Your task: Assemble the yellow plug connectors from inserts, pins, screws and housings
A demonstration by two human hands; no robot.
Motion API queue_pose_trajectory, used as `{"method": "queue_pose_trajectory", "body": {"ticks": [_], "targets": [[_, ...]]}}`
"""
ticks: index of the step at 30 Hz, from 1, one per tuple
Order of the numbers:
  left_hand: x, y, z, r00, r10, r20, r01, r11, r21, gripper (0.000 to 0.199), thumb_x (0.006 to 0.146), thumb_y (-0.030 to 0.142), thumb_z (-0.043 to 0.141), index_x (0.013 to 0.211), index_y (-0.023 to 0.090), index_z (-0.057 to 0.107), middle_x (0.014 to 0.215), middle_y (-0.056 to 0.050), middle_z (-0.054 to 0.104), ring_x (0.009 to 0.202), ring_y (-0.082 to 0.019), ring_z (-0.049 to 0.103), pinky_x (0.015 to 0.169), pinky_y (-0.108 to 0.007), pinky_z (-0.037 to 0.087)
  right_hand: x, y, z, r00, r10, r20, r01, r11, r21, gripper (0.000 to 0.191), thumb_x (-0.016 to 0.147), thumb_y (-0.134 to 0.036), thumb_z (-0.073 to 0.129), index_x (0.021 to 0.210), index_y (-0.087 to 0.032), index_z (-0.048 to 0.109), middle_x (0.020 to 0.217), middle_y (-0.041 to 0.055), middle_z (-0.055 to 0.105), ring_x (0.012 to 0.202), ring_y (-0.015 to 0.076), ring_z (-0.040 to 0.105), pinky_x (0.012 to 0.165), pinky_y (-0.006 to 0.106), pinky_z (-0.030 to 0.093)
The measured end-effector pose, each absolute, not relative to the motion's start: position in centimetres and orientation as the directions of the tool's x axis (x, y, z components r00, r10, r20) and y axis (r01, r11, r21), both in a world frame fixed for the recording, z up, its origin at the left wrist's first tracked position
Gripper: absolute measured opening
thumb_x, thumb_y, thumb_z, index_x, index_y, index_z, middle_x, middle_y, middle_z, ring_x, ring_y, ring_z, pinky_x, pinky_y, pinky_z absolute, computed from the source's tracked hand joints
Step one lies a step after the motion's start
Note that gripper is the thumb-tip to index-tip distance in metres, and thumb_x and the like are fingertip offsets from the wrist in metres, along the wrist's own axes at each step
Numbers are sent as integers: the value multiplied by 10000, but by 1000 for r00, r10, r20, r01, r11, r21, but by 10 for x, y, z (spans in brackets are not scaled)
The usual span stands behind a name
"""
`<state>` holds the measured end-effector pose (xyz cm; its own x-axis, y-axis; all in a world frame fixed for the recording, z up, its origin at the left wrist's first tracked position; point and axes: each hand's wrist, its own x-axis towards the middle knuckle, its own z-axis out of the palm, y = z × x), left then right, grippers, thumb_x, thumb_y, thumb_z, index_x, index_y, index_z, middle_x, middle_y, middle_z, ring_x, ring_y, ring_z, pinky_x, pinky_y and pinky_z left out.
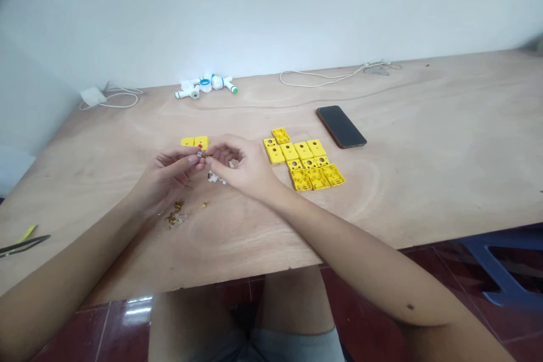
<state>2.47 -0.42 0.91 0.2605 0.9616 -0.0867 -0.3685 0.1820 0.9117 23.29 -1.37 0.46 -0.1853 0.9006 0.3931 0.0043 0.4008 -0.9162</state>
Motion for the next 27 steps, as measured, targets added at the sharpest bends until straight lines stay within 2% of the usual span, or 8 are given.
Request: {"method": "queue_pose_trajectory", "body": {"ticks": [4,8,11,16,18,21,27], "targets": [[28,-8,8,307,944,-122,-363,235,902,324,693,308,1119,934,198,931,999,-65,885,878,-135,818,874,-200,694,231,-15,4,-189,923,335,-15,339,-941,147,910,-328,847,971,-208,786,926,37,815,845,183,763,760,336,601],[30,-10,6,349,937,-33,-346,162,924,263,759,329,1086,928,205,928,908,-47,864,798,-119,776,809,-207,681,230,-15,5,-190,933,306,-63,299,-952,154,902,-337,865,960,-210,799,895,33,825,809,184,786,761,343,629],[30,-9,6,331,943,-18,-361,144,921,279,760,315,1085,972,217,931,916,-37,864,764,-104,755,777,-199,663,231,-14,5,-205,939,275,-136,251,-958,176,882,-341,909,966,-209,829,908,37,854,827,190,818,789,341,659],[27,-7,5,286,957,-50,-378,160,912,310,742,316,1095,984,210,934,962,-52,886,814,-114,799,811,-189,672,231,-9,4,-241,948,206,-233,150,-961,302,804,-392,1006,1000,-204,875,975,50,892,873,201,847,857,350,700],[27,-6,4,276,960,-48,-379,155,912,317,732,326,1101,973,206,934,951,-58,889,836,-124,816,827,-186,678,232,-8,3,-239,951,196,-247,135,-959,298,826,-414,993,1007,-204,883,975,49,890,877,192,841,867,345,695],[28,-7,5,272,961,-45,-372,148,916,313,730,334,1102,963,210,934,944,-57,889,832,-128,823,843,-197,686,233,-8,2,-244,957,157,-255,93,-962,292,866,-433,962,1023,-201,883,955,47,882,858,178,824,843,333,679],[28,-8,8,309,949,-67,-356,181,917,308,722,304,1101,949,189,928,903,-69,879,793,-134,808,855,-232,681,235,-7,5,-318,948,-8,-253,-93,-963,284,810,-359,980,969,-176,832,856,39,858,746,144,764,714,277,608]]}}
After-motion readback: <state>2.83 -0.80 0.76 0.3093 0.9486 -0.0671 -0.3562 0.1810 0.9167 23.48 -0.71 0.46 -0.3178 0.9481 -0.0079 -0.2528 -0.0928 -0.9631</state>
